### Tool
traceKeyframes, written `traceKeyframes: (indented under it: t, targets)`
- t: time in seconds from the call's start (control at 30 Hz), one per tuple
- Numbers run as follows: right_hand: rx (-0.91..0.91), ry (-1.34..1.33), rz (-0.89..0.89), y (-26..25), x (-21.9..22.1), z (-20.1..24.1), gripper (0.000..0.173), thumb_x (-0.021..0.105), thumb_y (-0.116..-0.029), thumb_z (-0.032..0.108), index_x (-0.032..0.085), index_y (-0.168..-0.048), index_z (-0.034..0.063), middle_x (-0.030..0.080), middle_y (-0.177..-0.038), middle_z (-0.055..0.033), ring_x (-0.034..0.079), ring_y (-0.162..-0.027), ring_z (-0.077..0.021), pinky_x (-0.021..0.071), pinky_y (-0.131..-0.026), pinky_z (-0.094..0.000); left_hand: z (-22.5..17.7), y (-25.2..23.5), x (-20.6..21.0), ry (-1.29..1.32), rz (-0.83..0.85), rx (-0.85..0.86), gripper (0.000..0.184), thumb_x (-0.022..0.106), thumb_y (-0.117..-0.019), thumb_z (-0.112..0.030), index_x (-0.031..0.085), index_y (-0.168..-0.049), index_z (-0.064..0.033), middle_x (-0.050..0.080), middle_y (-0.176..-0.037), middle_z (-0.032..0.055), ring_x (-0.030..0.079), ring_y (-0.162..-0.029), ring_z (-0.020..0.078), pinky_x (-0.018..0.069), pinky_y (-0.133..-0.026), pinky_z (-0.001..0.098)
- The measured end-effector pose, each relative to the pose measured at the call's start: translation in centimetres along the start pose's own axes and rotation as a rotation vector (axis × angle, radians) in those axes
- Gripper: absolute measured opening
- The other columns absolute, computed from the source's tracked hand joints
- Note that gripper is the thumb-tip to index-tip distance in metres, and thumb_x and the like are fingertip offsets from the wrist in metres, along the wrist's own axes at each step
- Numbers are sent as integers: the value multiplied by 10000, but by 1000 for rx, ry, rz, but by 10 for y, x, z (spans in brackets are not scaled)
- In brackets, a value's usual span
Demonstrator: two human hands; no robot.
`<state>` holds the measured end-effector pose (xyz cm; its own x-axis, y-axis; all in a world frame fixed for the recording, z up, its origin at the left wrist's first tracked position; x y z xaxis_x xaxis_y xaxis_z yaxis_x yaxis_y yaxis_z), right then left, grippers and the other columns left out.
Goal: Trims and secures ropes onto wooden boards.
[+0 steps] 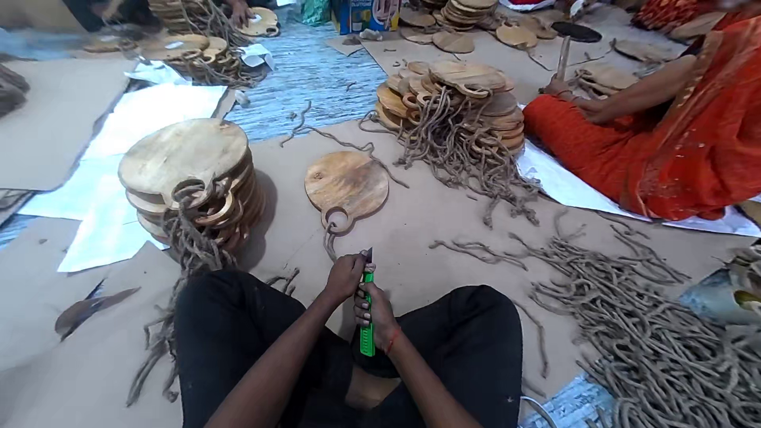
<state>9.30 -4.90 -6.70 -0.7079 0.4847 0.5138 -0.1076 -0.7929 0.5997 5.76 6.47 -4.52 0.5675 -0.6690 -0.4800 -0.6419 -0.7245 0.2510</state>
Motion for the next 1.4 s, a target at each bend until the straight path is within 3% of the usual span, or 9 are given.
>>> traceKeyframes:
  t: [0.37, 0.5, 0.67, 0.73, 0.87, 1.07, 1.2, 1.33, 1.4]
  targets:
    - [-71, 20, -288, 28, 34, -19, 348, 345, -1125, 198, 439, -806, 97, 316, -516, 55, 299, -385, -37, 285, -378, -181, 0, 4, -15, -187, -55, -49, 553, 314, -1079, -343, 636, -777, -10, 618, -742, 143, 642, -792, 317, 490, -752, 542]
    - [-404, 106, -269, 69, 44, -3, 256, 379, -1009, 146, 503, -788, 112, 365, -505, 91, 344, -382, -22, 336, -381, -200, 31, -2, -72, -89, -196, -459, 555, 342, -1115, -388, 708, -1119, 30, 689, -1151, 264, 640, -1140, 431, 468, -984, 640]
    - [-396, 136, -372, 57, -6, 24, 262, 462, -1070, 131, 522, -824, 62, 373, -530, 52, 344, -400, -41, 337, -393, -202, 28, -18, -58, 37, -259, -265, 569, 317, -1118, -361, 694, -963, 36, 691, -922, 202, 673, -909, 352, 521, -859, 575]
    - [-429, 269, -367, 34, -24, 27, 124, 598, -1008, 124, 623, -1037, 7, 499, -645, 0, 408, -472, -74, 381, -454, -251, 14, -7, -29, 108, -156, -208, 570, 309, -1126, -345, 667, -877, 22, 632, -782, 123, 614, -745, 245, 508, -751, 464]
    - [-410, 337, -232, 5, -27, 21, 583, 758, -908, 141, 520, -1430, 35, 604, -849, -50, 499, -568, -92, 438, -497, -250, 18, 6, -6, 252, 55, -260, 611, 265, -1135, -408, 635, -894, 14, 610, -669, 53, 541, -517, 122, 482, -533, 296]
    - [-462, 287, -344, 11, -42, 28, 155, 685, -965, 121, 674, -1054, -7, 623, -757, -37, 515, -543, -78, 458, -513, -239, 14, 5, 21, 161, 283, -222, 641, 237, -1130, -438, 627, -881, 5, 625, -681, 59, 628, -602, 145, 558, -627, 339]
    - [-471, 78, -464, 36, -52, 50, 175, 593, -1028, 118, 644, -1104, -31, 661, -810, -73, 541, -540, -88, 467, -497, -238, 16, 6, -8, 92, -20, -198, 513, 340, -1134, -317, 630, -1127, 105, 659, -879, 187, 638, -765, 253, 553, -765, 454]
    - [-843, -375, -768, 110, -111, 121, 164, 533, -1055, 110, 615, -1113, -20, 680, -867, -91, 518, -503, -73, 462, -468, -208, 18, 4, -36, 217, -231, -94, 431, 300, -1128, -244, 551, -1235, 90, 560, -775, 54, 552, -620, 114, 522, -605, 316]
    - [-996, -613, -902, 150, -155, 147, 191, 501, -1085, 226, 562, -1215, 100, 664, -986, -34, 503, -546, -54, 442, -496, -199, 11, 0, -36, 277, -286, -55, 416, 280, -1132, -271, 535, -1204, 49, 493, -693, -22, 504, -531, 55, 487, -522, 244]
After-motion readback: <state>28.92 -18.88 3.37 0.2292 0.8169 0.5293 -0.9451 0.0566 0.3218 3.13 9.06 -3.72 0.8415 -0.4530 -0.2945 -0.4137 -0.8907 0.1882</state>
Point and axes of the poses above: each hand's wrist, its own y-axis away from the middle knuckle, its own x-axis out of the palm, z = x × y, the point moved 7 cm from there along -y, towards the middle knuckle
